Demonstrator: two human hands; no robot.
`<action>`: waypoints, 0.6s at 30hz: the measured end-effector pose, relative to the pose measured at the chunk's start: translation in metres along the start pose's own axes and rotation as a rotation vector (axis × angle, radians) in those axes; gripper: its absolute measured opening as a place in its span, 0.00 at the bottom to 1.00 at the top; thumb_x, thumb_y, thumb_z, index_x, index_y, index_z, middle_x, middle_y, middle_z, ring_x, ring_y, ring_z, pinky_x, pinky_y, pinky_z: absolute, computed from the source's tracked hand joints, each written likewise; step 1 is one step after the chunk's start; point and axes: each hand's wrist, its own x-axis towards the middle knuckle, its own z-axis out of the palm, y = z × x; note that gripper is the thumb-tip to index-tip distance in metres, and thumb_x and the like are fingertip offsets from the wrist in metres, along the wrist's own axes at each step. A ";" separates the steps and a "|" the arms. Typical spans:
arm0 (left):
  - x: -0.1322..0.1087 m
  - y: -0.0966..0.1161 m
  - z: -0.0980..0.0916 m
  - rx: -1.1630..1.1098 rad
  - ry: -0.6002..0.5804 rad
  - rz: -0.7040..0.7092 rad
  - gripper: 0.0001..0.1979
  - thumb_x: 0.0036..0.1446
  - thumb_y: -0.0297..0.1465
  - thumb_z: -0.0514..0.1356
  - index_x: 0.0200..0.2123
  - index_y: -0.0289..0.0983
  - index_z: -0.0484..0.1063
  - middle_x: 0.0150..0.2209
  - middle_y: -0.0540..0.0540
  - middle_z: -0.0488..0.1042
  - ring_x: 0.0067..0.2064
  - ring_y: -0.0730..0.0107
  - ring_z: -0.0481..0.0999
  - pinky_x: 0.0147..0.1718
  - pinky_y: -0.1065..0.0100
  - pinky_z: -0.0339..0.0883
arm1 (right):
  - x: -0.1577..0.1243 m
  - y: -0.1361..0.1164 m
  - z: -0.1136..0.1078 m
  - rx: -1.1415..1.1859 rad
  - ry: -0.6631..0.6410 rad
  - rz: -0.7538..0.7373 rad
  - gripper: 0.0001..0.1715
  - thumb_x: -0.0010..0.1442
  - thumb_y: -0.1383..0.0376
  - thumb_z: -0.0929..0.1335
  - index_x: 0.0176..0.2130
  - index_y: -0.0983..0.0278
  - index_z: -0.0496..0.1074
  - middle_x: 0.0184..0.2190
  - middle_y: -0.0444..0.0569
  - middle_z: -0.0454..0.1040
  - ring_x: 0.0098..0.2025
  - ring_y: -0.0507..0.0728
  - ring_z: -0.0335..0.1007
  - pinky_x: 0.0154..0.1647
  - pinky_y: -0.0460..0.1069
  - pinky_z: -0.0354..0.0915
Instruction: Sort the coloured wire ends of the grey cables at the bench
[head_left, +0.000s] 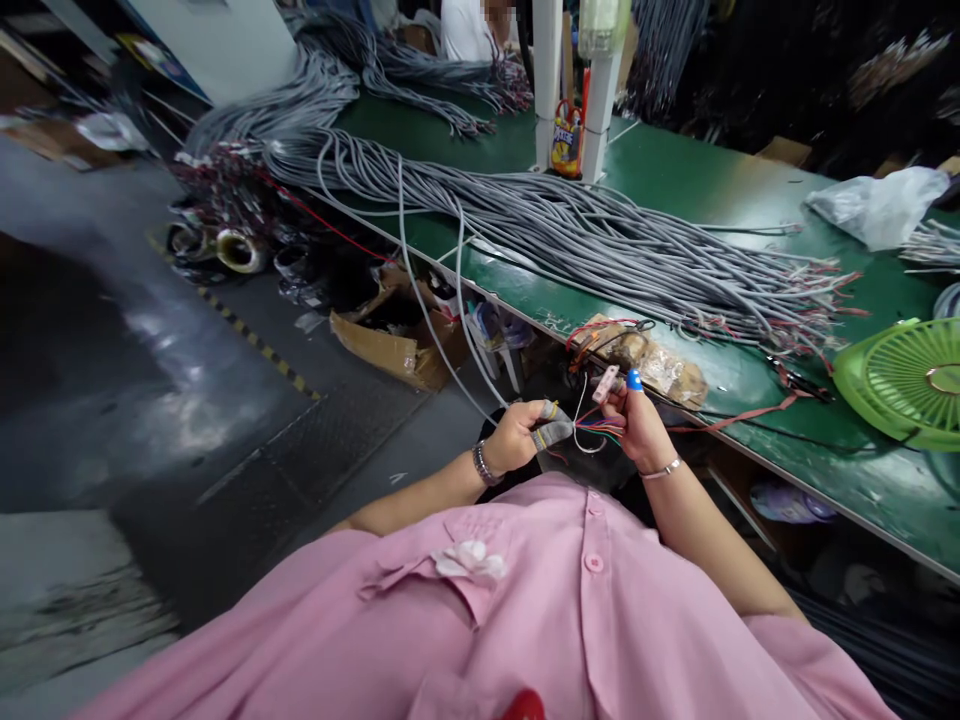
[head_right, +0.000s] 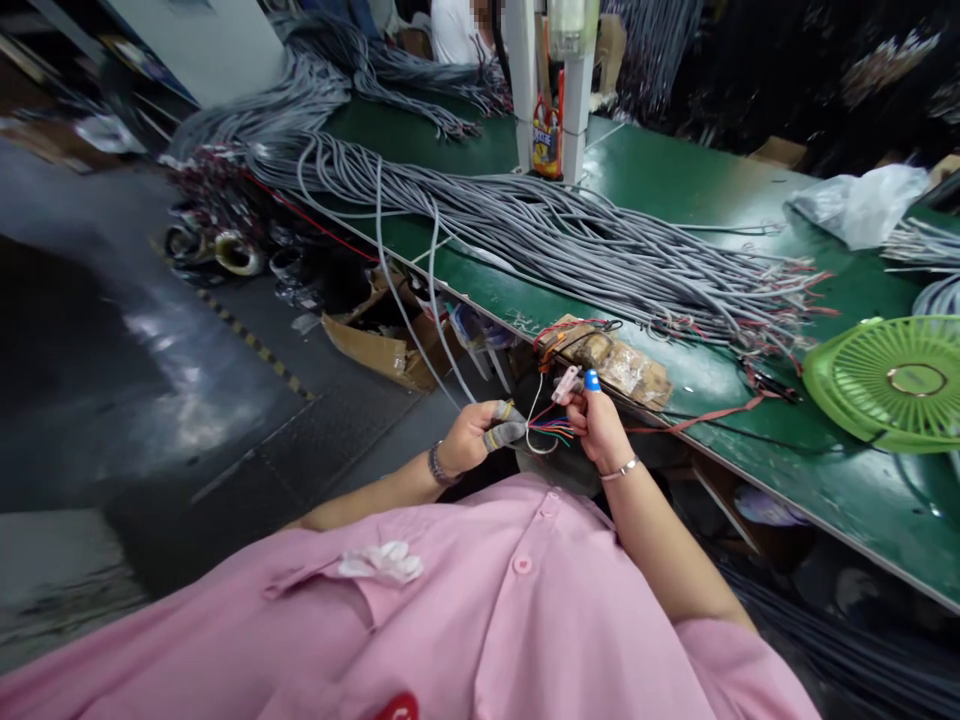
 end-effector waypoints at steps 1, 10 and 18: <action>0.005 -0.003 0.000 -0.020 0.003 -0.012 0.16 0.57 0.40 0.64 0.32 0.31 0.75 0.27 0.47 0.74 0.28 0.75 0.70 0.29 0.75 0.66 | 0.002 -0.002 0.003 -0.026 0.012 -0.015 0.29 0.54 0.40 0.68 0.29 0.64 0.71 0.21 0.42 0.67 0.16 0.44 0.41 0.14 0.44 0.38; 0.033 -0.016 0.002 -0.086 -0.019 -0.032 0.16 0.55 0.41 0.65 0.31 0.31 0.74 0.25 0.50 0.70 0.25 0.79 0.65 0.28 0.74 0.63 | 0.000 0.011 0.011 -0.066 0.168 -0.230 0.27 0.55 0.42 0.69 0.28 0.64 0.71 0.23 0.44 0.69 0.19 0.47 0.55 0.17 0.44 0.49; 0.044 -0.025 0.007 -0.107 -0.074 -0.065 0.19 0.52 0.43 0.67 0.31 0.31 0.74 0.25 0.50 0.70 0.26 0.78 0.64 0.28 0.74 0.61 | 0.012 0.014 0.014 0.174 0.099 -0.080 0.26 0.50 0.44 0.74 0.27 0.64 0.68 0.19 0.39 0.62 0.18 0.45 0.48 0.14 0.43 0.45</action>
